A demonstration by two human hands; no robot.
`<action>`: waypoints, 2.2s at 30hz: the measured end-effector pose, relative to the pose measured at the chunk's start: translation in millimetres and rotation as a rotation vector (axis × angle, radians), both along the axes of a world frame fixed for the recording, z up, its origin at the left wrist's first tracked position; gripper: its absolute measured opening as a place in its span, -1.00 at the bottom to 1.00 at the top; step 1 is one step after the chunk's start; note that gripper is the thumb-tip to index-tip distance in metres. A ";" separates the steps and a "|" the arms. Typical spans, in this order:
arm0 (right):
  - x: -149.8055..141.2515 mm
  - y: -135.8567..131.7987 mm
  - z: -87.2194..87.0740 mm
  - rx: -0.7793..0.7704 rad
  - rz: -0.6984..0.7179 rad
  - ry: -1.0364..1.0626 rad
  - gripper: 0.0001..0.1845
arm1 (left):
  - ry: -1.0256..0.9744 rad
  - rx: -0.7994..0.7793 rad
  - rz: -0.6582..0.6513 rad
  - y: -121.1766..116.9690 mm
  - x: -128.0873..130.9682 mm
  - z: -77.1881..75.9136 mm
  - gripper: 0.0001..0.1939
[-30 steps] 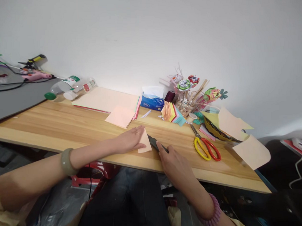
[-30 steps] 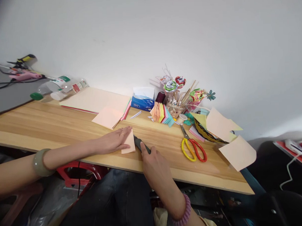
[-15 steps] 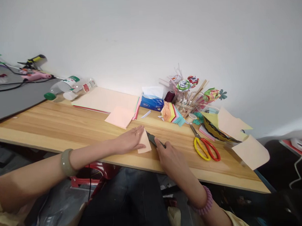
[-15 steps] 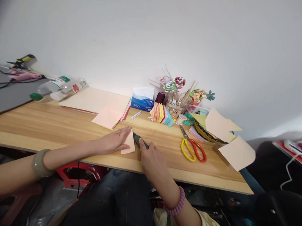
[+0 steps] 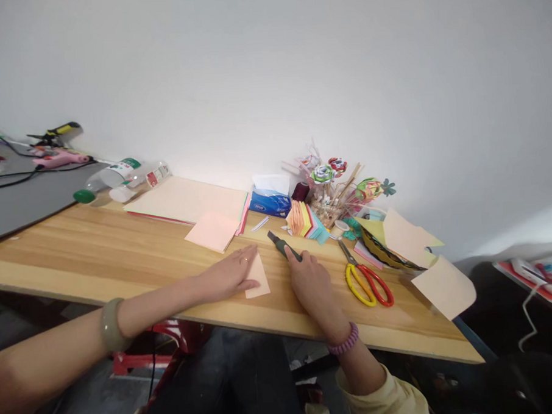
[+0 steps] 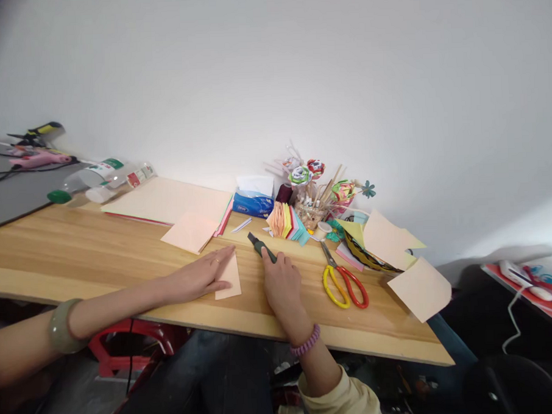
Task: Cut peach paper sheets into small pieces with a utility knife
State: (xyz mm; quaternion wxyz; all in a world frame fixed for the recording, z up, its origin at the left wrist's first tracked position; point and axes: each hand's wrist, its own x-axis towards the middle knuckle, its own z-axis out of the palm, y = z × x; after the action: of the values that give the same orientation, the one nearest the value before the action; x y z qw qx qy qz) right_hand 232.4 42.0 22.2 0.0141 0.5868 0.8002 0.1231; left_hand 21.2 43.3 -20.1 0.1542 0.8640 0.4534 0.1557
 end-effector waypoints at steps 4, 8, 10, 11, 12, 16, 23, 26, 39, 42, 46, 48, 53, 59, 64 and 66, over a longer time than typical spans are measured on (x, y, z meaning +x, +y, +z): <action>-5.4 -7.3 0.8 0.066 0.021 0.093 -0.50 | -0.044 -0.013 0.020 -1.3 1.3 3.4 -0.33; -28.6 -31.1 -5.2 0.010 0.068 0.211 -0.57 | -0.093 -0.044 0.097 0.5 7.8 6.9 -0.33; -39.3 -39.3 -8.7 -0.033 0.063 0.266 -0.54 | -0.112 -0.065 0.153 3.1 11.2 11.9 -0.36; -43.2 -41.6 -9.8 -0.051 0.054 0.290 -0.55 | -0.121 -0.075 0.180 5.3 12.1 15.3 -0.40; -45.9 -42.8 -10.3 -0.067 0.044 0.311 -0.56 | -0.129 -0.087 0.206 8.4 12.3 18.9 -0.46; -47.1 -41.4 -8.3 -0.112 0.022 0.382 -0.61 | -0.126 -0.182 0.278 27.1 4.7 31.0 -0.71; -35.1 -34.2 -8.1 -0.133 0.073 0.530 -0.72 | -0.217 -0.365 0.220 35.4 -11.3 37.6 -0.90; -29.5 -31.6 -6.5 -0.144 0.129 0.622 -0.67 | -0.349 -0.370 0.165 29.6 -12.2 43.7 -0.88; 0.0 -3.5 23.8 -0.154 0.260 0.643 -0.71 | -0.651 -0.362 0.101 26.2 2.6 47.6 -0.77; 3.4 2.7 33.7 -0.164 0.300 0.595 -0.73 | -0.702 -0.337 0.110 27.5 -5.6 48.5 -0.65; 3.6 34.2 40.9 -0.046 0.180 0.550 -0.69 | -0.775 -0.283 0.191 35.1 -30.1 52.2 -0.58; -1.9 56.9 39.5 0.011 0.099 0.513 -0.74 | -0.777 -0.274 0.239 37.9 -44.0 52.2 -0.60; -16.6 94.0 30.6 0.098 -0.083 0.372 -0.66 | -0.727 -0.260 0.341 36.7 -72.1 43.4 -0.61; -8.3 94.4 30.4 0.119 -0.290 0.182 -0.66 | -0.686 -0.288 0.372 36.0 -99.6 27.4 -0.63; -14.2 101.9 29.8 0.129 -0.365 0.063 -0.65 | -0.671 -0.298 0.364 35.1 -109.3 23.7 -0.65; -19.7 107.4 29.8 0.145 -0.369 0.027 -0.65 | -0.668 -0.293 0.372 33.5 -109.5 25.2 -0.65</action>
State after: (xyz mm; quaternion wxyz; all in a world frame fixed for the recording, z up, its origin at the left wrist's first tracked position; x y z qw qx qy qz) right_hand 212.7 149.4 52.0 -0.0166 0.7247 0.6682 0.1675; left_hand -88.3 76.8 5.1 0.3838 0.6380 0.5442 0.3866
